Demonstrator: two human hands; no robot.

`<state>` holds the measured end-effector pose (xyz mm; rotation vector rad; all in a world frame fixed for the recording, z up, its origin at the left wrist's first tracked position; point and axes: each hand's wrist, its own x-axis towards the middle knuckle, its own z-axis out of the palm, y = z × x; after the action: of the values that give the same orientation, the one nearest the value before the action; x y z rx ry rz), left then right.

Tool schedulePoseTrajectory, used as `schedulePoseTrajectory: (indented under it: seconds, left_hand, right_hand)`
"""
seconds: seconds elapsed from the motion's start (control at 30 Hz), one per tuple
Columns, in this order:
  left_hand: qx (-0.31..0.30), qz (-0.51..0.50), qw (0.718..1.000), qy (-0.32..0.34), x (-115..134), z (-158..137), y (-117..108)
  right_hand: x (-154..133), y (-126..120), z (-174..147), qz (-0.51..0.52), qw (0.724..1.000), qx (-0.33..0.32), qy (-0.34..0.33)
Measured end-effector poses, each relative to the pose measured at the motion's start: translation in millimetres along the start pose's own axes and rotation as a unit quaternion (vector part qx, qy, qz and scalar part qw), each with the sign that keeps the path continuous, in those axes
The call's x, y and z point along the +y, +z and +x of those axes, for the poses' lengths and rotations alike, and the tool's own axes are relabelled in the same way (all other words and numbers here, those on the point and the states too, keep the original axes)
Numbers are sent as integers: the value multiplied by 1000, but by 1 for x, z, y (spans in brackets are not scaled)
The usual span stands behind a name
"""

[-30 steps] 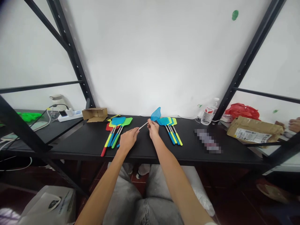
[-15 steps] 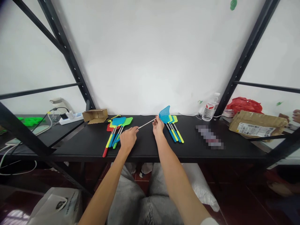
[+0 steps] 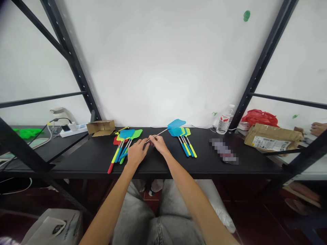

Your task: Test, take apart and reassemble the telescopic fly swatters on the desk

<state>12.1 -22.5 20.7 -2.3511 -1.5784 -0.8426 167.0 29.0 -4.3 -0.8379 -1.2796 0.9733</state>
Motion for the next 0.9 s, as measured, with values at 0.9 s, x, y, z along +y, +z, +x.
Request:
schedulePoseTrajectory:
  seconds: [0.9]
  left_hand:
    - [-4, 1, 1000, -9, 5, 4, 7]
  right_hand:
    - [1, -3, 0, 92, 983, 156, 4]
